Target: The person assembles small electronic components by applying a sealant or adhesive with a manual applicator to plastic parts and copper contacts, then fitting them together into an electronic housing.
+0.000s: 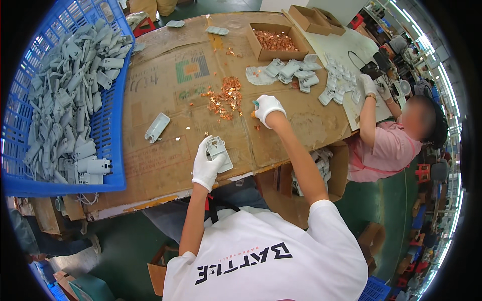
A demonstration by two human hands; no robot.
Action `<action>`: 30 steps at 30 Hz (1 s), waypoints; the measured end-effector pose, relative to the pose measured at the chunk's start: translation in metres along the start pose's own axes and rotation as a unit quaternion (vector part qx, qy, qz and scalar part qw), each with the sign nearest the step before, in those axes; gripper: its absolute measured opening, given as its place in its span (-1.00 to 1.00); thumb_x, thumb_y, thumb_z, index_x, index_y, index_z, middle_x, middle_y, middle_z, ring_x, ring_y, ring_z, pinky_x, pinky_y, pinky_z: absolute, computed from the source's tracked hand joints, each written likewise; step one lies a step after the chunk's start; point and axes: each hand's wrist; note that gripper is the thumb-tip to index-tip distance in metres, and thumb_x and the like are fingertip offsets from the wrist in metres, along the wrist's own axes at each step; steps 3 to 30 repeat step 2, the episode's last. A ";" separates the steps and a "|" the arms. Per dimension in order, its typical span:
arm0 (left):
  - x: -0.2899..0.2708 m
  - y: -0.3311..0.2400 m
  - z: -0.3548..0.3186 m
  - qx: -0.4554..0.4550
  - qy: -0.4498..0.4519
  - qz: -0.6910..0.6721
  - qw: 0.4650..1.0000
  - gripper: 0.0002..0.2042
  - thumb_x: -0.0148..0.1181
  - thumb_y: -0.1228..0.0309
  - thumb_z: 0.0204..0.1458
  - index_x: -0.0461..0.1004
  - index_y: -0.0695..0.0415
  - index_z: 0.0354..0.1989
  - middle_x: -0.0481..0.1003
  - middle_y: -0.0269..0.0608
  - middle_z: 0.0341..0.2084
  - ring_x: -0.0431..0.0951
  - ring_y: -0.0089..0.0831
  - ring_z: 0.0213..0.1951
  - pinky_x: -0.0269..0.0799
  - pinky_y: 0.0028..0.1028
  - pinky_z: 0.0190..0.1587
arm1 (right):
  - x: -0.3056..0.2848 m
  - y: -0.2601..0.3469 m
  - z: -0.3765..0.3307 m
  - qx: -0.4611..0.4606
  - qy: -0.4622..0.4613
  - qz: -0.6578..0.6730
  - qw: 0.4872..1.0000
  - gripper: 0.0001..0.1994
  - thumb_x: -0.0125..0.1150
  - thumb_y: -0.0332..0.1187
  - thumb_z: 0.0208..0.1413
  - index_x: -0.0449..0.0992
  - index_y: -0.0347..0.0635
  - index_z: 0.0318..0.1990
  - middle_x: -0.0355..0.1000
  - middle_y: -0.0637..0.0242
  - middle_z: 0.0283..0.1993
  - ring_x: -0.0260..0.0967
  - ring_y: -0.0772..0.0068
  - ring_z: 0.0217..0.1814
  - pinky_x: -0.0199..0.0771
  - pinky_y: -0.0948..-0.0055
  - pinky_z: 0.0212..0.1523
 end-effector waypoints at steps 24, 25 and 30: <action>-0.002 0.009 0.002 0.035 -0.005 0.033 0.999 -0.38 0.20 0.56 -0.11 0.21 0.17 0.22 0.45 -0.12 -0.01 0.46 -0.37 0.02 0.35 -0.42 0.11 | 0.001 0.004 0.000 -0.015 -0.004 -0.012 1.000 -0.72 0.29 -0.26 -0.06 0.59 -0.20 -0.20 0.50 -0.05 -0.12 0.46 -0.04 -0.02 0.51 0.18 -0.04; -0.002 0.009 0.002 0.035 -0.005 0.033 0.999 -0.38 0.20 0.56 -0.11 0.21 0.17 0.22 0.45 -0.12 -0.01 0.46 -0.37 0.02 0.35 -0.42 0.11 | 0.001 0.004 0.000 -0.015 -0.004 -0.012 1.000 -0.72 0.29 -0.26 -0.06 0.59 -0.20 -0.20 0.50 -0.05 -0.12 0.46 -0.04 -0.02 0.51 0.18 -0.04; -0.002 0.009 0.002 0.035 -0.005 0.033 0.999 -0.38 0.20 0.56 -0.11 0.21 0.17 0.22 0.45 -0.12 -0.01 0.46 -0.37 0.02 0.35 -0.42 0.11 | 0.001 0.004 0.000 -0.015 -0.004 -0.012 1.000 -0.72 0.29 -0.26 -0.06 0.59 -0.20 -0.20 0.50 -0.05 -0.12 0.46 -0.04 -0.02 0.51 0.18 -0.04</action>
Point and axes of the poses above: each hand's wrist, its own z-axis towards the middle knuckle, its own x-axis out of the palm, y = z × x
